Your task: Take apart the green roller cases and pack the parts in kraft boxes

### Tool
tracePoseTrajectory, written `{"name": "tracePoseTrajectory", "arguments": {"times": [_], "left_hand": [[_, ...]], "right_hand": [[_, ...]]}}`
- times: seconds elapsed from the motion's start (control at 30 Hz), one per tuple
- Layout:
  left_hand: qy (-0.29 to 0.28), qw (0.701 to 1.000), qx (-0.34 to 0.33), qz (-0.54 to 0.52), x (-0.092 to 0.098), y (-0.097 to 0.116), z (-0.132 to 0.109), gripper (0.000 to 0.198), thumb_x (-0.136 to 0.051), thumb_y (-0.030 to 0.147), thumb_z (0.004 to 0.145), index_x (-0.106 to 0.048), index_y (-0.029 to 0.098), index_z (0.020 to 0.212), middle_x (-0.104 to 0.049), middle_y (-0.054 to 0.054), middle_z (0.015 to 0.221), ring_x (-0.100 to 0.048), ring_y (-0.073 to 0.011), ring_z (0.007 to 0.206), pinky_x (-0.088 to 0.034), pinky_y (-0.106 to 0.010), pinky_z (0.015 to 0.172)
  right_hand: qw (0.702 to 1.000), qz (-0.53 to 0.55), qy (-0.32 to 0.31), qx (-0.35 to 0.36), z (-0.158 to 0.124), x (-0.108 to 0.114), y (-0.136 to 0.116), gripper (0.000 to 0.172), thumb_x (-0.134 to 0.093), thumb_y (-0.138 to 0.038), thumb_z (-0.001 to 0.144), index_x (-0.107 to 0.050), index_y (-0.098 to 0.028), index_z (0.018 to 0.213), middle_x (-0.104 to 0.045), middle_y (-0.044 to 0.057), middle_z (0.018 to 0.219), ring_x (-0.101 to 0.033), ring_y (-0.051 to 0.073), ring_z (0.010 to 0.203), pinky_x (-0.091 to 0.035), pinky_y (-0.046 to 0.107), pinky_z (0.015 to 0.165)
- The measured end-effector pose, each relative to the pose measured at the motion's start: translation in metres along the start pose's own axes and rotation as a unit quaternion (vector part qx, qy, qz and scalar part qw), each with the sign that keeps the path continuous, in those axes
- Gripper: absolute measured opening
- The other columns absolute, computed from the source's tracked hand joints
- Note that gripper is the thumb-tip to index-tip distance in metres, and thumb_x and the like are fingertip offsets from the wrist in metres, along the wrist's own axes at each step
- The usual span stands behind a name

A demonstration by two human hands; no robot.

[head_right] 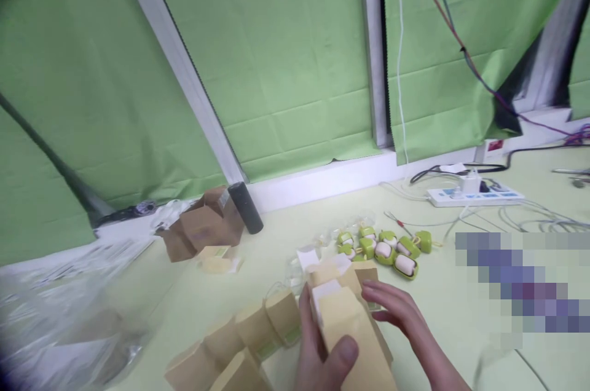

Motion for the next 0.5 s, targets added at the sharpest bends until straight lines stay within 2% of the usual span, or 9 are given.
{"name": "tracePoseTrajectory", "arguments": {"times": [0.03, 0.1, 0.17, 0.2, 0.3, 0.33, 0.4, 0.5], "left_hand": [[-0.026, 1.0, -0.002, -0.01, -0.006, -0.002, 0.01, 0.122, -0.079, 0.057, 0.051, -0.006, 0.021, 0.142, -0.058, -0.018, 0.123, -0.059, -0.0343, 0.108, -0.049, -0.044, 0.09], [-0.045, 0.998, -0.038, 0.007, -0.016, 0.005, 0.031, 0.122, -0.076, 0.063, 0.05, -0.006, 0.021, 0.142, -0.054, -0.019, 0.127, -0.06, -0.0332, 0.108, -0.05, -0.041, 0.089], [-0.042, 0.997, -0.058, 0.025, -0.026, 0.021, 0.049, 0.115, -0.066, 0.074, 0.052, -0.012, 0.024, 0.141, -0.052, -0.018, 0.13, -0.061, -0.0322, 0.106, -0.052, -0.039, 0.085], [-0.031, 0.998, -0.053, 0.031, -0.028, 0.028, 0.057, 0.106, -0.06, 0.076, 0.058, -0.015, 0.026, 0.14, -0.053, -0.015, 0.13, -0.061, -0.0308, 0.106, -0.052, -0.039, 0.085], [0.027, 0.998, -0.048, 0.044, -0.027, 0.045, 0.071, 0.067, -0.054, 0.06, 0.078, -0.032, 0.03, 0.135, -0.058, -0.008, 0.128, -0.058, -0.0256, 0.113, -0.05, -0.034, 0.09], [0.043, 0.997, -0.057, 0.042, -0.024, 0.047, 0.075, 0.059, -0.057, 0.052, 0.081, -0.038, 0.028, 0.131, -0.058, -0.007, 0.128, -0.056, -0.0245, 0.115, -0.049, -0.033, 0.092], [0.055, 0.995, -0.074, 0.024, -0.017, 0.049, 0.082, 0.053, -0.062, 0.043, 0.08, -0.045, 0.025, 0.126, -0.058, -0.008, 0.128, -0.056, -0.0243, 0.116, -0.047, -0.033, 0.095], [0.074, 0.992, -0.1, 0.011, -0.012, 0.052, 0.095, 0.049, -0.061, 0.041, 0.08, -0.046, 0.024, 0.123, -0.058, -0.009, 0.128, -0.058, -0.0244, 0.114, -0.047, -0.034, 0.095]], "right_hand": [[1.0, 0.001, -0.005, -0.023, 0.005, 0.002, -0.001, 0.062, -0.065, -0.052, 0.07, -0.044, -0.038, 0.127, -0.046, 0.007, 0.136, -0.04, 0.039, 0.127, -0.05, 0.048, 0.09], [0.997, 0.004, -0.013, -0.072, 0.021, 0.007, 0.0, 0.069, -0.068, -0.051, 0.069, -0.04, -0.035, 0.129, -0.042, 0.007, 0.14, -0.035, 0.037, 0.131, -0.045, 0.046, 0.097], [0.993, 0.046, -0.01, -0.108, 0.044, 0.011, 0.005, 0.074, -0.071, -0.046, 0.069, -0.033, -0.033, 0.131, -0.043, 0.009, 0.139, -0.039, 0.034, 0.129, -0.044, 0.044, 0.098], [0.989, 0.088, -0.008, -0.118, 0.057, 0.012, 0.008, 0.074, -0.071, -0.043, 0.07, -0.03, -0.032, 0.131, -0.045, 0.01, 0.137, -0.045, 0.032, 0.125, -0.046, 0.043, 0.095], [0.959, 0.251, -0.031, -0.125, 0.095, 0.01, 0.013, 0.067, -0.065, -0.043, 0.074, -0.028, -0.029, 0.129, -0.057, 0.011, 0.125, -0.063, 0.029, 0.101, -0.054, 0.039, 0.075], [0.945, 0.296, -0.049, -0.127, 0.105, 0.008, 0.013, 0.064, -0.062, -0.043, 0.075, -0.03, -0.029, 0.128, -0.06, 0.01, 0.121, -0.066, 0.028, 0.091, -0.054, 0.037, 0.069], [0.926, 0.344, -0.092, -0.126, 0.124, 0.003, 0.011, 0.059, -0.058, -0.042, 0.075, -0.036, -0.027, 0.127, -0.062, 0.009, 0.119, -0.068, 0.025, 0.076, -0.053, 0.035, 0.061], [0.934, 0.32, -0.105, -0.12, 0.148, -0.003, 0.006, 0.056, -0.053, -0.038, 0.075, -0.041, -0.023, 0.128, -0.062, 0.008, 0.12, -0.068, 0.025, 0.079, -0.052, 0.035, 0.065]]}}
Point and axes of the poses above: each hand's wrist, its own z-axis towards the middle knuckle, its own x-axis out of the back of the hand, y = z × x, the point moved 1 cm from there along z, towards the middle knuckle
